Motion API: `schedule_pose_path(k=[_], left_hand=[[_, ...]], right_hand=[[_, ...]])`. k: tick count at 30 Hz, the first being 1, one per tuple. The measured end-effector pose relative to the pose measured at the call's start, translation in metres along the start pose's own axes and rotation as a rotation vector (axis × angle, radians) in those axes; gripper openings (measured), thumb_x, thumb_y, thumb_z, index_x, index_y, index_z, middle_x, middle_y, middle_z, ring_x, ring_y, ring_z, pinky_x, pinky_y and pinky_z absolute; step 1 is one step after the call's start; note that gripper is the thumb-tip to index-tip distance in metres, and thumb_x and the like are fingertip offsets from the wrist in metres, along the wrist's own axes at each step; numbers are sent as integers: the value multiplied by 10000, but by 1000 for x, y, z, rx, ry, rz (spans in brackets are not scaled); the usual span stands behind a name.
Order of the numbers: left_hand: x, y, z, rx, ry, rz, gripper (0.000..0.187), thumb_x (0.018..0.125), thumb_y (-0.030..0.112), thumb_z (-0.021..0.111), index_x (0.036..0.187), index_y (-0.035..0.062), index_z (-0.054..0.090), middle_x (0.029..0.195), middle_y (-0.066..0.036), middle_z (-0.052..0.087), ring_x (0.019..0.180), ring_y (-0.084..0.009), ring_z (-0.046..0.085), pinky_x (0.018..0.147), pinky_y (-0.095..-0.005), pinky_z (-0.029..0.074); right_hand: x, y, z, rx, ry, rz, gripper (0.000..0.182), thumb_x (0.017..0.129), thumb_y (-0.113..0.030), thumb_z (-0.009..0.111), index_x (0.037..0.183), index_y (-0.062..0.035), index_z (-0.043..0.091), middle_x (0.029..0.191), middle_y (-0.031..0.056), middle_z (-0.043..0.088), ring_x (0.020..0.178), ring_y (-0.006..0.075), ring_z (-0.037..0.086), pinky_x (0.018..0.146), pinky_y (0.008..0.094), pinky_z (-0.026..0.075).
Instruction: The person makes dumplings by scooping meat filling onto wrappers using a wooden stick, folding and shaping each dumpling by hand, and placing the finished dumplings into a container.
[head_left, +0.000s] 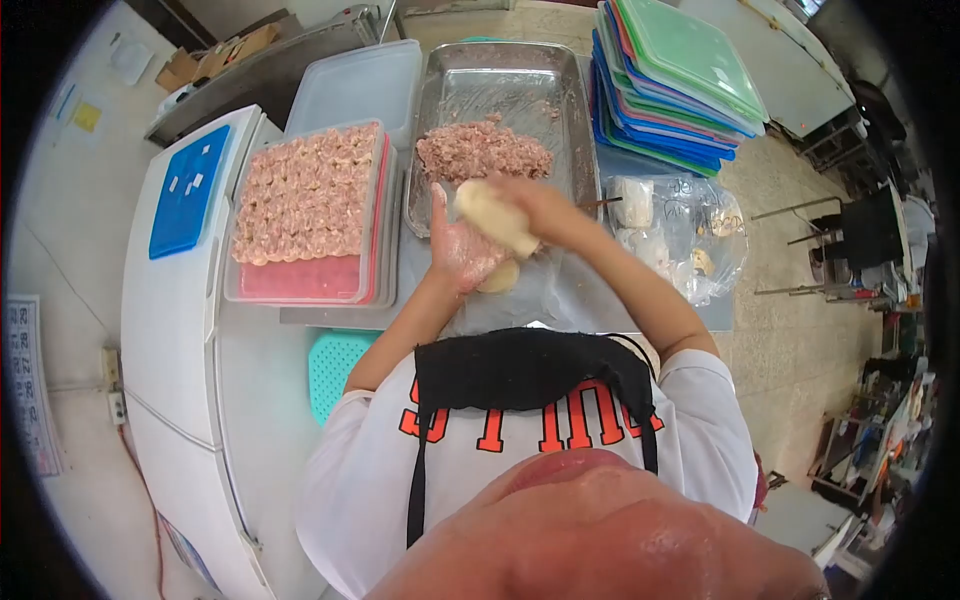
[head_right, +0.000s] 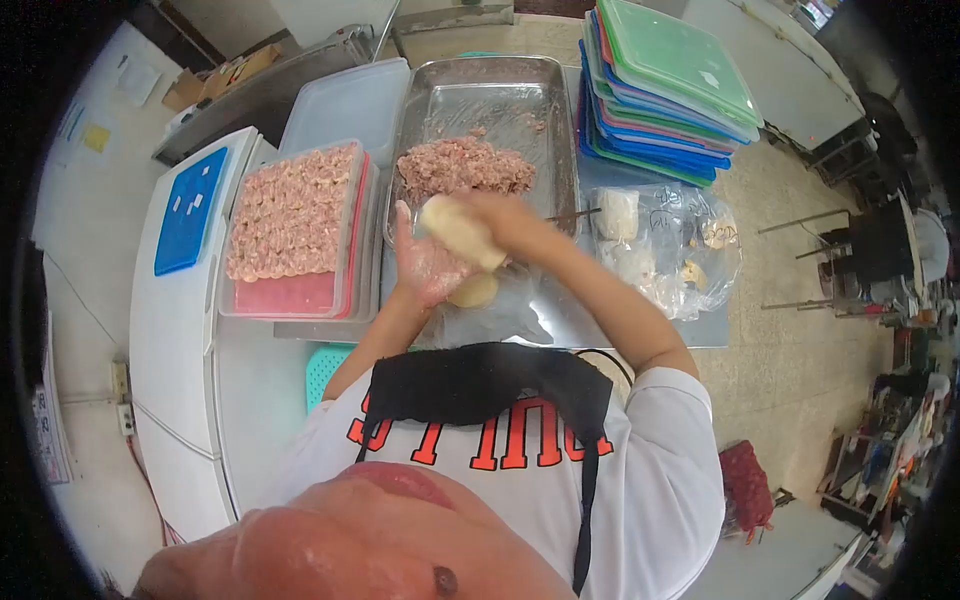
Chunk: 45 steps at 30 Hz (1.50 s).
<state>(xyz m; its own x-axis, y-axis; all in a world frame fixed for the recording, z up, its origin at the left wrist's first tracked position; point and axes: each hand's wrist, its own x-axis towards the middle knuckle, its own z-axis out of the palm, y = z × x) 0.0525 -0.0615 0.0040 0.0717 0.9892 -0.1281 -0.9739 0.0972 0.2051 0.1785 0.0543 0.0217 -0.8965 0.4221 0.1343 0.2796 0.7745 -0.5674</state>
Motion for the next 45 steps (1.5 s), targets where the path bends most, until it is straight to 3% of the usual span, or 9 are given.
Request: schedule_pose_path(k=[6, 10, 13, 16, 19, 23, 25, 35, 45], left_hand=[[3, 7, -15, -18, -52, -137, 928, 789, 810, 313, 1416, 126, 325, 1461, -149, 329, 1317, -386, 342, 1039, -643, 247], [-12, 13, -21, 151, -90, -168, 882, 850, 745, 287, 1435, 86, 270, 1484, -143, 281, 1334, -354, 326, 1069, -555, 262], [-26, 15, -20, 365, -18, -99, 777, 903, 607, 417, 1434, 60, 268, 1423, -136, 381, 1309, -297, 376, 1055, -473, 317], [-31, 6, -58, 1405, -6, 53, 560, 805, 251, 715, 1266, 35, 481, 1286, -99, 498, 1211, -299, 444, 994, -420, 379], [-41, -9, -85, 2333, -302, 428, 526, 704, 211, 755, 1155, 48, 541, 1141, -121, 523, 1090, -315, 483, 905, -423, 418], [-39, -23, -83, 2406, -255, 538, 558, 619, 178, 764, 1119, 58, 547, 1064, -134, 506, 997, -329, 486, 836, -421, 425], [-36, -22, -79, 2424, -203, 469, 559, 610, 160, 758, 1117, 58, 548, 1078, -126, 503, 1012, -331, 485, 824, -430, 435], [-27, -13, -81, 2446, -273, 521, 507, 608, 50, 671, 1101, 42, 553, 984, -142, 531, 951, -343, 519, 804, -426, 463], [-70, 33, -58, 1371, 322, 651, 479, 748, 34, 643, 1203, 9, 499, 1116, -96, 564, 1056, -202, 547, 950, -334, 414]], right_hand=[[-14, -87, 13, -319, -175, 12, 428, 760, -104, 608, 1184, -154, 577, 1025, 152, 648, 910, 349, 636, 793, 428, 499], [-13, -12, 40, 278, 166, -28, 431, 796, -50, 525, 1214, -152, 560, 1140, 180, 594, 1056, 353, 569, 892, 416, 448], [-28, 2, 1, 2, 130, 182, 421, 800, -94, 550, 1218, -139, 562, 1130, 166, 612, 1031, 350, 584, 880, 400, 458], [-52, -11, -14, 132, -162, 342, 391, 825, -107, 576, 1215, -81, 556, 1091, 152, 630, 1034, 280, 598, 871, 369, 461], [-79, 34, 36, 303, -221, 171, 332, 870, -193, 573, 1178, -69, 570, 972, 137, 653, 906, 273, 628, 786, 364, 481], [-92, 70, 74, 323, -302, 63, 353, 890, -271, 571, 1183, -75, 566, 874, 127, 659, 750, 242, 643, 672, 362, 500], [-88, 50, 55, 210, -545, 453, 384, 870, -319, 568, 1196, -116, 574, 840, 127, 668, 710, 259, 640, 705, 398, 494], [-101, 68, 66, 125, -439, 264, 407, 877, -350, 559, 1218, -128, 556, 790, 145, 662, 655, 264, 642, 654, 402, 499], [-62, -3, 23, 49, -378, 71, 348, 851, -292, 587, 1150, -113, 590, 970, 160, 664, 901, 357, 631, 771, 453, 484]])
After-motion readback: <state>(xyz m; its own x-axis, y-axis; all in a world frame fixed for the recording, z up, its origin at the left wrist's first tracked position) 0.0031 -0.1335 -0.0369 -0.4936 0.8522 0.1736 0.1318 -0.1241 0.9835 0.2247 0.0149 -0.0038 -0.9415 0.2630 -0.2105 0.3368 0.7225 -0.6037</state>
